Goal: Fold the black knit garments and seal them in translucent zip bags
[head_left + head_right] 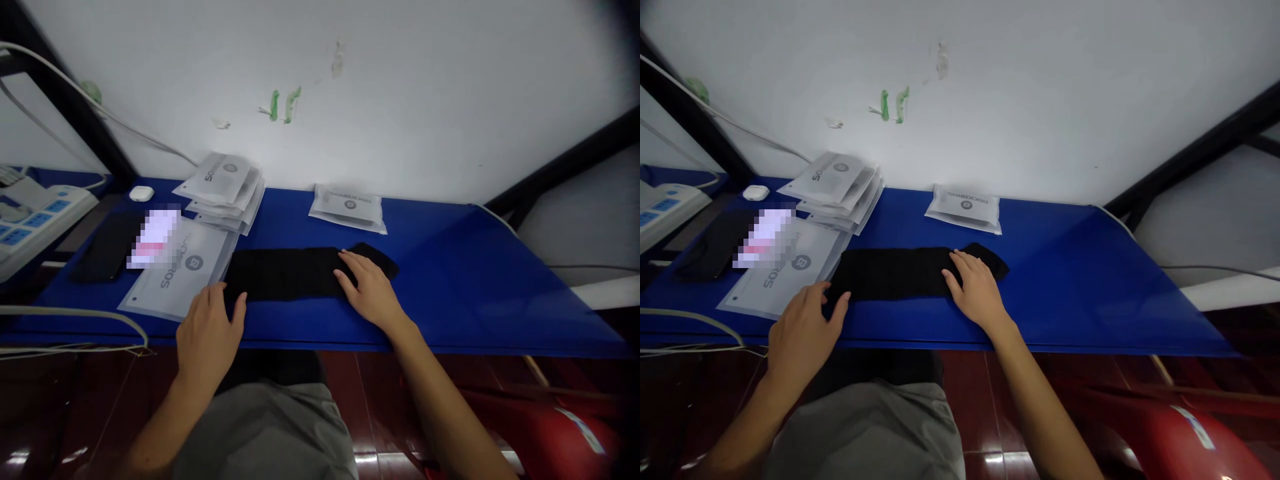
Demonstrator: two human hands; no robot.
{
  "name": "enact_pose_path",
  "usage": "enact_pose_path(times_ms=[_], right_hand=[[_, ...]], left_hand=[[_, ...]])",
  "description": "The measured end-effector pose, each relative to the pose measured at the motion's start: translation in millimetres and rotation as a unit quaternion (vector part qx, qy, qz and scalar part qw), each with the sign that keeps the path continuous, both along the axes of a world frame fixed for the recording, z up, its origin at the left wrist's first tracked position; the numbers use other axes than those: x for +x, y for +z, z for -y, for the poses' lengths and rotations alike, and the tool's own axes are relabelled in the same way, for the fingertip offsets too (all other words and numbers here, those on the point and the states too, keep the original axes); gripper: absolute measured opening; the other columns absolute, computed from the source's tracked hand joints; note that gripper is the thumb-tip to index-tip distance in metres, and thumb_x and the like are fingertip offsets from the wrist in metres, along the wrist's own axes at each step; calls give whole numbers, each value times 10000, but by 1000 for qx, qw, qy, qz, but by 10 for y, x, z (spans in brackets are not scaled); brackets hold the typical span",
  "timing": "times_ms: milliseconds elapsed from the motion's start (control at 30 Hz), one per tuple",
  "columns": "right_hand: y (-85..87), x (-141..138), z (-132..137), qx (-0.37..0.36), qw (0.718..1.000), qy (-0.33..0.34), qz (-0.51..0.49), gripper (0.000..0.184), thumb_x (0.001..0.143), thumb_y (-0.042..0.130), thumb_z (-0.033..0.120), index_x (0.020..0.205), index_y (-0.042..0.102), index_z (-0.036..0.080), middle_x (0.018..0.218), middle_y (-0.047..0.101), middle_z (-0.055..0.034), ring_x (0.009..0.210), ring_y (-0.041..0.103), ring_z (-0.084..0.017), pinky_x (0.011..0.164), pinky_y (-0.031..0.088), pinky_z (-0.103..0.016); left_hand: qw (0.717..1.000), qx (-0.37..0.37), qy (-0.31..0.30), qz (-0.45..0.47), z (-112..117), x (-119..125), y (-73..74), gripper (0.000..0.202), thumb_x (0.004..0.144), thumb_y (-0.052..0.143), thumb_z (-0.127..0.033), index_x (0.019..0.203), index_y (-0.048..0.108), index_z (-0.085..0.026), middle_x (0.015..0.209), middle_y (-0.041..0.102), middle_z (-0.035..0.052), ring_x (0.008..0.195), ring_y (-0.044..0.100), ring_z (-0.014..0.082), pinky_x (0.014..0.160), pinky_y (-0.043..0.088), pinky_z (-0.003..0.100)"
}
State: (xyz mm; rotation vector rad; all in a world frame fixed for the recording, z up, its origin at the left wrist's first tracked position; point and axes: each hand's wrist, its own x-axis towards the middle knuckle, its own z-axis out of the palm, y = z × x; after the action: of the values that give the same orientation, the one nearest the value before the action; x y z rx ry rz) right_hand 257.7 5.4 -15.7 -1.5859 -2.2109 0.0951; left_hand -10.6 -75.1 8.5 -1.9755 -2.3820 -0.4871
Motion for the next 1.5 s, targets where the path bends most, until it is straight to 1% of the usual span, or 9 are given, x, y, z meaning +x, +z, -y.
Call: enact_pose_path(times_ms=[267, 433, 533, 700, 833, 933, 1100, 1333, 1500], right_hand=[[-27, 12, 6, 16, 1000, 3, -17, 433, 934, 412, 390, 1253, 577, 147, 1307, 593, -157, 1226, 538, -297, 1037, 419, -526], [-39, 16, 13, 17, 1000, 3, -23, 429, 932, 413, 394, 1257, 575, 167, 1309, 591, -153, 1225, 539, -306, 1024, 421, -546], [-42, 16, 16, 19, 999, 2, -26, 429, 934, 410, 395, 1255, 577, 164, 1310, 590, -148, 1228, 536, -305, 1026, 421, -539], [-42, 14, 18, 15, 999, 2, -29, 429, 934, 414, 385, 1243, 581, 139, 1312, 587, -156, 1230, 532, -301, 1036, 415, -526], [-38, 11, 25, 13, 999, 0, -30, 425, 934, 415, 378, 1246, 577, 140, 1317, 585, -150, 1237, 525, -300, 1037, 413, -526], [-37, 13, 26, 9, 999, -1, -35, 430, 934, 418, 375, 1245, 579, 126, 1322, 579, -160, 1242, 520, -302, 1047, 404, -520], [-56, 15, 17, 12, 999, 1, -37, 417, 937, 415, 380, 1249, 578, 157, 1320, 583, -147, 1234, 529, -302, 1031, 416, -539], [50, 23, 41, 15, 997, 39, -60, 414, 942, 431, 406, 1239, 583, 160, 1266, 622, -140, 1197, 560, -279, 1021, 446, -490], [99, 180, -1, 41, 994, -5, -103, 408, 942, 422, 435, 1220, 587, 186, 1221, 645, -128, 1158, 579, -279, 1001, 456, -495]], left_hand=[[997, -62, 38, 12, -159, 52, 123, 473, 925, 362, -519, 999, 629, -136, 901, 667, 151, 829, 651, 325, 602, 482, 382], [994, -62, 84, 30, -304, 60, 108, 481, 891, 400, -549, 953, 641, -137, 772, 682, 161, 728, 660, 339, 600, 491, 424], [991, -71, 100, 50, -346, 76, 89, 468, 873, 440, -543, 990, 636, -134, 812, 688, 177, 765, 662, 356, 642, 500, 466], [992, -52, 80, 78, -359, 109, 38, 360, 864, 503, -430, 1009, 620, -122, 1009, 659, 189, 917, 649, 349, 745, 507, 459], [989, -56, 58, 122, -410, 70, -12, 356, 852, 518, -359, 1082, 589, -97, 980, 678, 181, 936, 650, 338, 796, 500, 457], [987, -75, 31, 142, -442, 39, -27, 279, 836, 519, -324, 1004, 617, -124, 922, 686, 156, 908, 657, 324, 798, 501, 442], [983, -11, 9, 181, -433, 74, 0, 221, 798, 541, -264, 969, 611, -142, 954, 677, 122, 953, 643, 283, 854, 494, 411], [950, 51, 81, 297, -433, -13, 94, 551, 706, 647, -266, 1232, 531, -148, 957, 675, 71, 950, 645, 250, 896, 491, 388], [948, 54, 116, 290, -420, -195, 149, 592, 685, 678, -293, 1251, 565, -162, 1008, 673, 97, 983, 641, 287, 937, 476, 446]])
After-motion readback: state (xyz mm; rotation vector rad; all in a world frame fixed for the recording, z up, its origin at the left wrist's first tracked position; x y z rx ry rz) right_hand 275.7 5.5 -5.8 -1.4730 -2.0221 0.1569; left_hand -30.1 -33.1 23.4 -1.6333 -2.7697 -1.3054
